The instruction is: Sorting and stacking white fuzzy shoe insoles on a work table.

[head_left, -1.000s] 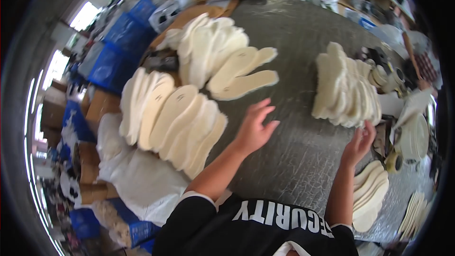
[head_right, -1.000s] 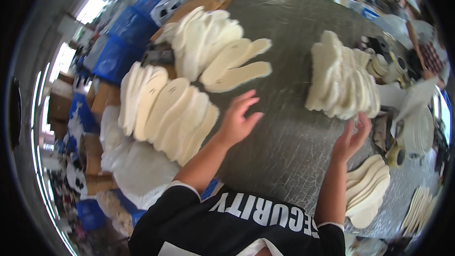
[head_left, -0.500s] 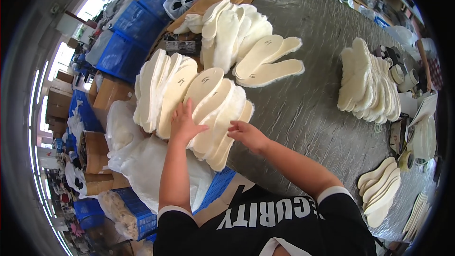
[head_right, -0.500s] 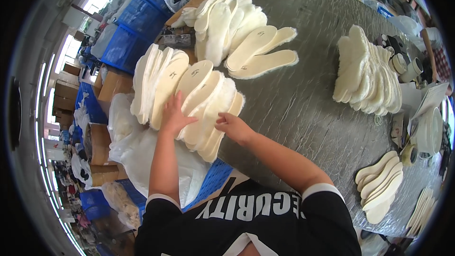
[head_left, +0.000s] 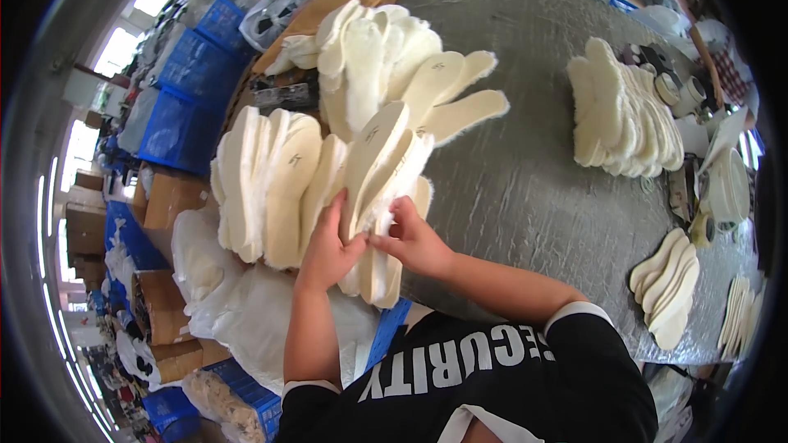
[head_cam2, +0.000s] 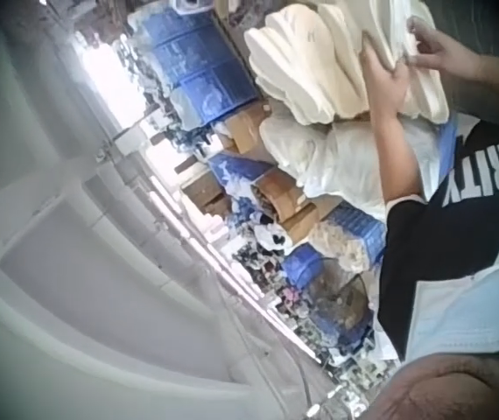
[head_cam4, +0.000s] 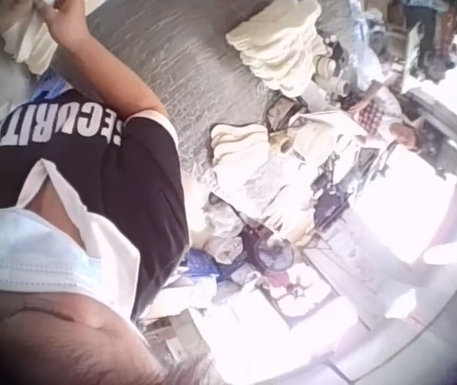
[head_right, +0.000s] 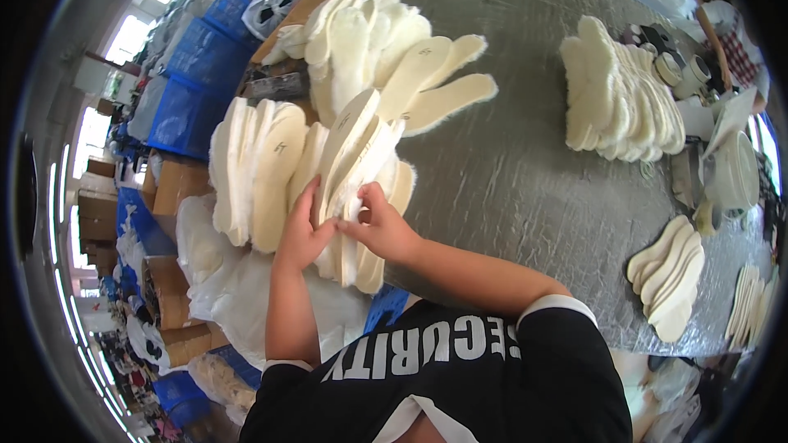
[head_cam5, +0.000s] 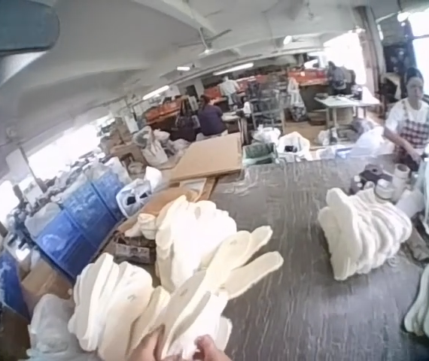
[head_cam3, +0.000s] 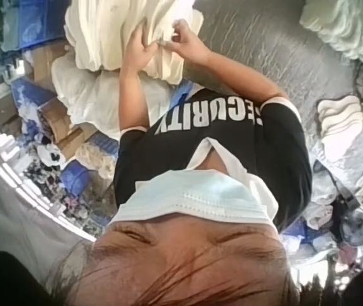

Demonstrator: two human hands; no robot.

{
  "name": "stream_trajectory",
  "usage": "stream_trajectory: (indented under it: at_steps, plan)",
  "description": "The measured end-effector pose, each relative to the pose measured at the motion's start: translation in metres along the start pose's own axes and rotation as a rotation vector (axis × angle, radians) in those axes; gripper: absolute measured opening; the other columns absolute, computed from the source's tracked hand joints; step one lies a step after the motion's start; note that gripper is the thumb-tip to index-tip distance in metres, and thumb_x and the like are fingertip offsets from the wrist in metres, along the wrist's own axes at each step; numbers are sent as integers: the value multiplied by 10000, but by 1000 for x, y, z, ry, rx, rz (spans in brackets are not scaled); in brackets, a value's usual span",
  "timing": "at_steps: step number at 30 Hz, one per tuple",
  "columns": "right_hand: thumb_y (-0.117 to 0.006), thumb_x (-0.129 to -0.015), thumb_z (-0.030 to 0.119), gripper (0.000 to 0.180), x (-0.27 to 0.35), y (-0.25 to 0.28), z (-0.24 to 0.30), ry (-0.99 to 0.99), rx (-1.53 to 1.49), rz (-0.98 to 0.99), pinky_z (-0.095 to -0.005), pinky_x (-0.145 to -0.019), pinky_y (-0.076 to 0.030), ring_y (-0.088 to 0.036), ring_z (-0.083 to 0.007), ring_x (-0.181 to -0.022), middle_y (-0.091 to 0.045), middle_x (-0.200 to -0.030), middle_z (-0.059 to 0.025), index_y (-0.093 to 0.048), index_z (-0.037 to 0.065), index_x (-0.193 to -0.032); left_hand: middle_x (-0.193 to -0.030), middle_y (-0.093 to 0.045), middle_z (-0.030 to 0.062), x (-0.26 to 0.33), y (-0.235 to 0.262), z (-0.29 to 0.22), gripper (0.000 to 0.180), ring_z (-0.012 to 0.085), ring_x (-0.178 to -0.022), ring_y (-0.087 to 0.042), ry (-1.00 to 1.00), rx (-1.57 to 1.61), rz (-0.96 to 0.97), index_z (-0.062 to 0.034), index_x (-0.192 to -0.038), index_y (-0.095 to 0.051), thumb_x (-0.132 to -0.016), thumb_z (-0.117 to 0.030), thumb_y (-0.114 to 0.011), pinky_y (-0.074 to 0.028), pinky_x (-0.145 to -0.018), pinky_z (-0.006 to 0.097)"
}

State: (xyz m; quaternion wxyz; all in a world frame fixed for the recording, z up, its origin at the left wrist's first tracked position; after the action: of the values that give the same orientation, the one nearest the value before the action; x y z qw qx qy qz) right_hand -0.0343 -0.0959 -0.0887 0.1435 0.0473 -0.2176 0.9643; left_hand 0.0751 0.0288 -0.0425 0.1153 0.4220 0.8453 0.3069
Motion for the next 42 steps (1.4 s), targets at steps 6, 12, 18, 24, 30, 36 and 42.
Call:
stream_trajectory:
  at_steps: [6,12,18,24,30,36,42]
  plan:
    - [-752,-787,119,545,112,72,-3,49,159,-345,-304,-723,-541,-649,-170,-865,-578,-1029,-136,-346,-10,-1128,-1376,-452,149,4,-122,-17,730,213,-1253,-455,127,727,502,-9,-1445,-284,-828,-53,-671,-358,-1044,330]
    - [-707,-781,55,507,155,118,-62,-15,484,-420,-372,-719,-535,-649,-277,-841,-567,-1032,-205,-340,-11,-1124,-1311,-522,130,12,-181,25,603,195,-1202,-497,335,713,593,33,-1398,-367,-871,-84,-637,-384,-1018,315]
    - [-726,-653,96,551,157,141,-30,410,1242,-338,-453,-849,-470,-544,-332,-980,-504,-1103,-127,-479,137,-1145,-1339,-487,162,37,-165,33,565,264,-1209,-499,127,300,553,-5,-1370,-416,-864,-123,-636,-377,-1031,346]
    - [-608,-785,222,467,128,137,-20,610,1745,-210,-537,-1102,-239,-338,-307,-1336,-412,-1395,-78,-524,221,-1245,-1252,-515,246,52,-177,0,571,412,-1147,-491,-129,-59,322,-4,-1303,-454,-802,-166,-674,-384,-994,438]
    - [-491,-859,342,572,93,116,-19,633,2177,216,-581,-1142,-45,-258,-200,-1405,-435,-1417,-17,-404,239,-1415,-1227,-532,242,56,-180,-23,644,409,-1093,-519,-122,-243,285,59,-1313,-379,-785,-158,-677,-420,-918,458]
    - [-578,-794,299,474,80,115,-22,706,2071,322,-567,-1155,-82,-478,-212,-1208,-595,-1059,-12,-557,174,-1250,-1214,-538,218,60,-180,-12,754,362,-1067,-546,-54,-401,225,46,-1288,-394,-707,-260,-764,-440,-878,468]
    - [-569,-786,244,212,98,114,-20,482,2021,430,-392,-886,-387,-535,-174,-933,-575,-864,19,-621,136,-961,-1129,-567,191,27,-103,0,532,387,-1046,-510,-120,-513,-320,-28,-1166,-517,-732,-221,-759,-404,-892,476]
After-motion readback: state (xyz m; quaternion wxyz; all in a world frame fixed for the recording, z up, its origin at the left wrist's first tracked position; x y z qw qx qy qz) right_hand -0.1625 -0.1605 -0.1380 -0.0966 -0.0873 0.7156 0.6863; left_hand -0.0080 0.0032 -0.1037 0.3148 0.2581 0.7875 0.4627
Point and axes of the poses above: each hand's wrist, its own x-axis away from the middle knuckle, its own y-axis out of the back of the hand, z = x × y, the point moved 2 cm from there along -x, towards the middle knuckle
